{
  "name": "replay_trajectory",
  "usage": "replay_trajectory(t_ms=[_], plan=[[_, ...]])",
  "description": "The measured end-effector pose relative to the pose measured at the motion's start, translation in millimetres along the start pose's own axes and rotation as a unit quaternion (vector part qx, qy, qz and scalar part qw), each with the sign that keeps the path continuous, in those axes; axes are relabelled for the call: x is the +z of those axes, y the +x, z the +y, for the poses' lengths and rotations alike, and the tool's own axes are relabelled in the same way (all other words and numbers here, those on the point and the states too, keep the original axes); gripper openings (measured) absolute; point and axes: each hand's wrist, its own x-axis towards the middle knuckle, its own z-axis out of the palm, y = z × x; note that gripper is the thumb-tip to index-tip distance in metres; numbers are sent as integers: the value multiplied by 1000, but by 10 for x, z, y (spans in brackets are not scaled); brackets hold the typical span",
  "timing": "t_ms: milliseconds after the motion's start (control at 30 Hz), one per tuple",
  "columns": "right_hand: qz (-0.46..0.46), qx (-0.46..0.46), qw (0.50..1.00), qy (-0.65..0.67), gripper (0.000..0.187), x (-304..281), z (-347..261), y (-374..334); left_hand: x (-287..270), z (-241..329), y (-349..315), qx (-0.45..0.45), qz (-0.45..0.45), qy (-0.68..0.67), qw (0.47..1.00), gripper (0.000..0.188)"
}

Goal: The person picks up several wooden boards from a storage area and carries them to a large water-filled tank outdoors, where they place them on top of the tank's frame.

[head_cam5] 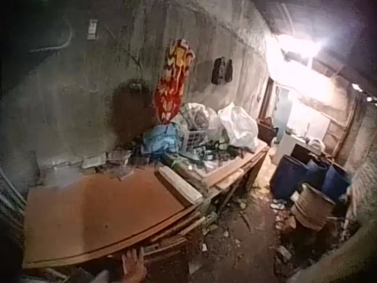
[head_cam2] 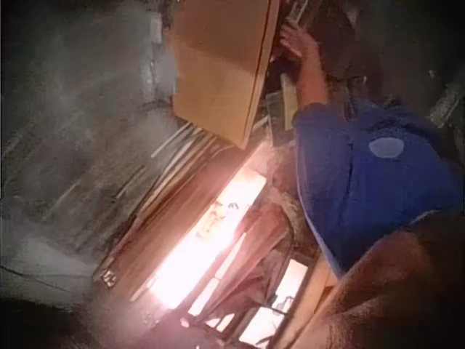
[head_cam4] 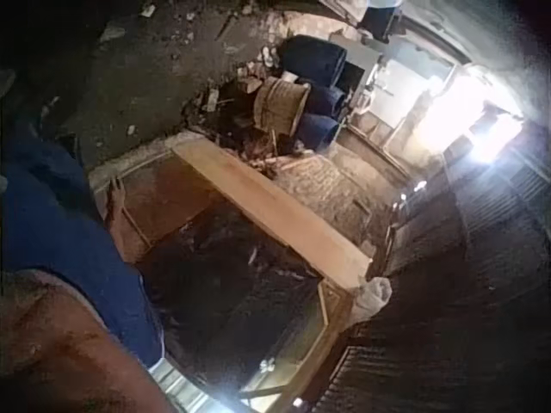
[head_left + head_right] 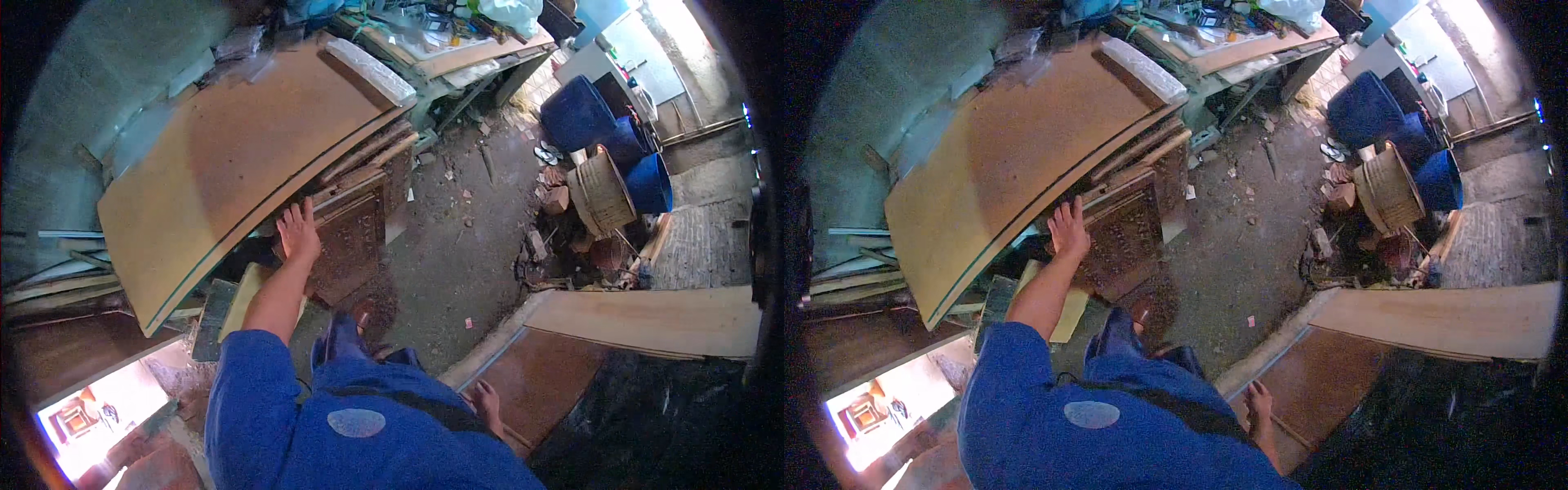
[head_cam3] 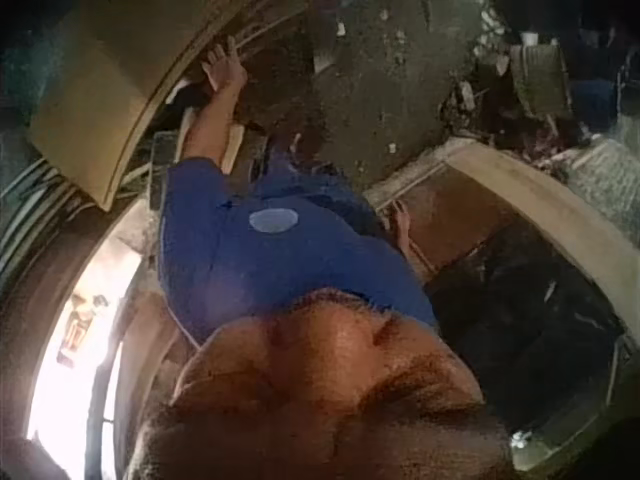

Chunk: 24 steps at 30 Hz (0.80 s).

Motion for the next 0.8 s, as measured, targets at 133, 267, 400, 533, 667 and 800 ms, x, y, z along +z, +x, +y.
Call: replay_trajectory(t_ms=[133, 267, 400, 533, 667, 800], plan=[[-85, -10, 996, -20, 42, 140, 146, 824, -2, 36, -64, 23, 40, 8, 999, 87], [-130, -39, 983, -124, 37, 372, -53, 1152, 64, 95, -310, 23, 9, -3, 1000, 95], [-119, -59, 977, -168, 34, 330, 227, 2158, 154, 212, -707, 57, 48, -36, 997, 95], [-199, -168, 911, -321, 35, 658, -914, 2294, 265, 315, -1098, 44, 48, -77, 995, 93], [-147, -366, 844, -364, 49, 1031, -1980, 2211, 168, 512, -1424, -12, 33, -133, 991, 89], [-185, -561, 733, -337, 59, 1565, -2964, 1923, 51, 738, -1515, -54, 41, -139, 988, 93]])
